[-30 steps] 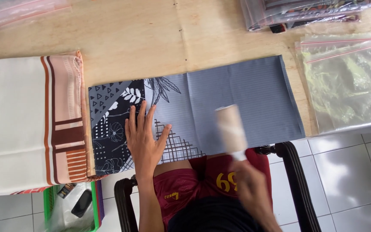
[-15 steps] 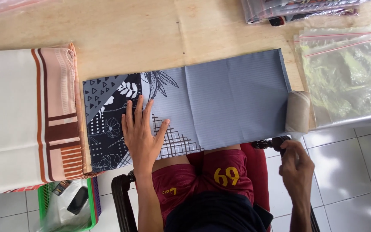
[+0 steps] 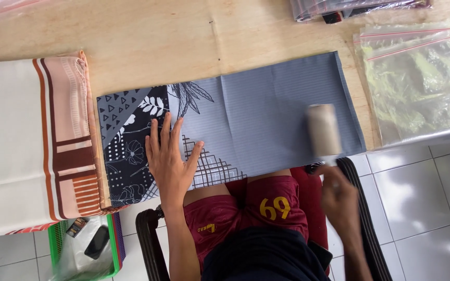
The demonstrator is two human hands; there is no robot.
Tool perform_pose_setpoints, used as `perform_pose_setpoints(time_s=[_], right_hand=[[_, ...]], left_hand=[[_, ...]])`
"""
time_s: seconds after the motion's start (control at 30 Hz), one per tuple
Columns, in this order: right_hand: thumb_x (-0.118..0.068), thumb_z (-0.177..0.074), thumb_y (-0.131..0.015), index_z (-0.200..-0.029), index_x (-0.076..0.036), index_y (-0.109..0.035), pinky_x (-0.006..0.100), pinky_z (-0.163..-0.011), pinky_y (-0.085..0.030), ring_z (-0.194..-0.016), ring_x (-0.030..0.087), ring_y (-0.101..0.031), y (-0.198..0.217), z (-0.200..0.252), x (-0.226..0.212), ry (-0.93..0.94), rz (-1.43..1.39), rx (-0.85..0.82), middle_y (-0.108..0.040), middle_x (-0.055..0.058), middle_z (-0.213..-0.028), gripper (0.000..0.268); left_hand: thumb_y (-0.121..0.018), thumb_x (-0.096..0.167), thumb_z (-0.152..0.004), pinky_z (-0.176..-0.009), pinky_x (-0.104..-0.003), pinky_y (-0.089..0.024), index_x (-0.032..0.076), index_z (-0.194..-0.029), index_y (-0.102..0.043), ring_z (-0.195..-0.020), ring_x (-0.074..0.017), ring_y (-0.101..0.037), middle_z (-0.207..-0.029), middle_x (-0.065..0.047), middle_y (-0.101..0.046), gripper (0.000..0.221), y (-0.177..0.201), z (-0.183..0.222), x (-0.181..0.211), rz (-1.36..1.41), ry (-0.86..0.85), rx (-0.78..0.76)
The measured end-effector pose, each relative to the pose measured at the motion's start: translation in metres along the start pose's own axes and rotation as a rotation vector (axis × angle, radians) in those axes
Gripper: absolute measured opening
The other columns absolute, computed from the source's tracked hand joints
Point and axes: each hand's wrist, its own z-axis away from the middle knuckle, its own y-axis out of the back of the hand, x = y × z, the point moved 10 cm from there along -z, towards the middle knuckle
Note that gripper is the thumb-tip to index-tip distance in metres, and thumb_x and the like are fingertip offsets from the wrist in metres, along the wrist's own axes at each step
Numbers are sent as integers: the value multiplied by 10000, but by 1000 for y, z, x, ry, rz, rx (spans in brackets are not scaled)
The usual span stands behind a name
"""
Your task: Using a lint roller to remove lint and debris from a piece of patterned fabric before folding it.
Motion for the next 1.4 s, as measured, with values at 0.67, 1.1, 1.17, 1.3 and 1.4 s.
perform_pose_setpoints(time_s=[0.67, 1.1, 1.17, 1.3, 1.4], right_hand=[[-60, -991, -470, -970, -55, -728, 268, -459, -438, -397, 125, -503, -58, 18, -61, 437, -274, -109, -560, 41, -531, 259], [-78, -1006, -489, -1019, -82, -699, 248, -491, -385, -558, 91, -489, -62, 30, -46, 264, -94, -219, -695, 20, -816, 211], [-70, -1001, -483, -1034, -84, -708, 248, -501, -389, -562, 94, -491, -67, 33, -47, 272, -92, -254, -711, 22, -826, 229], [-69, -1011, -480, -1047, -86, -707, 260, -509, -429, -596, 110, -545, -54, 19, -23, 179, -79, -210, -734, 45, -909, 231], [-52, -1011, -447, -1074, -84, -690, 293, -522, -444, -600, 143, -532, -7, 6, -4, 59, -37, -59, -603, 43, -763, 254]], left_hand=[[-427, -35, -1158, -1154, -553, -531, -41, -1118, -595, -1067, -337, -697, -1335, -174, -481, 173, 139, 72, 240, 825, -782, -240], [-332, 299, -1138, -1171, -537, -293, 69, -1467, -323, -1376, -293, -363, -1485, -113, -338, 401, -81, 5, 175, 449, -224, -65], [-356, 379, -1162, -1336, -566, -270, 169, -1605, -281, -1585, -281, -331, -1686, -87, -321, 497, 4, 0, 105, 673, -322, -173], [-373, 430, -1109, -1279, -566, -158, 159, -1608, -230, -1580, -337, -216, -1677, -57, -316, 586, -50, -2, 76, 185, -221, -222], [-426, 469, -1075, -1269, -551, -184, 138, -1571, -365, -1563, -310, -240, -1649, -49, -362, 600, -56, 2, 72, 35, -219, -178]])
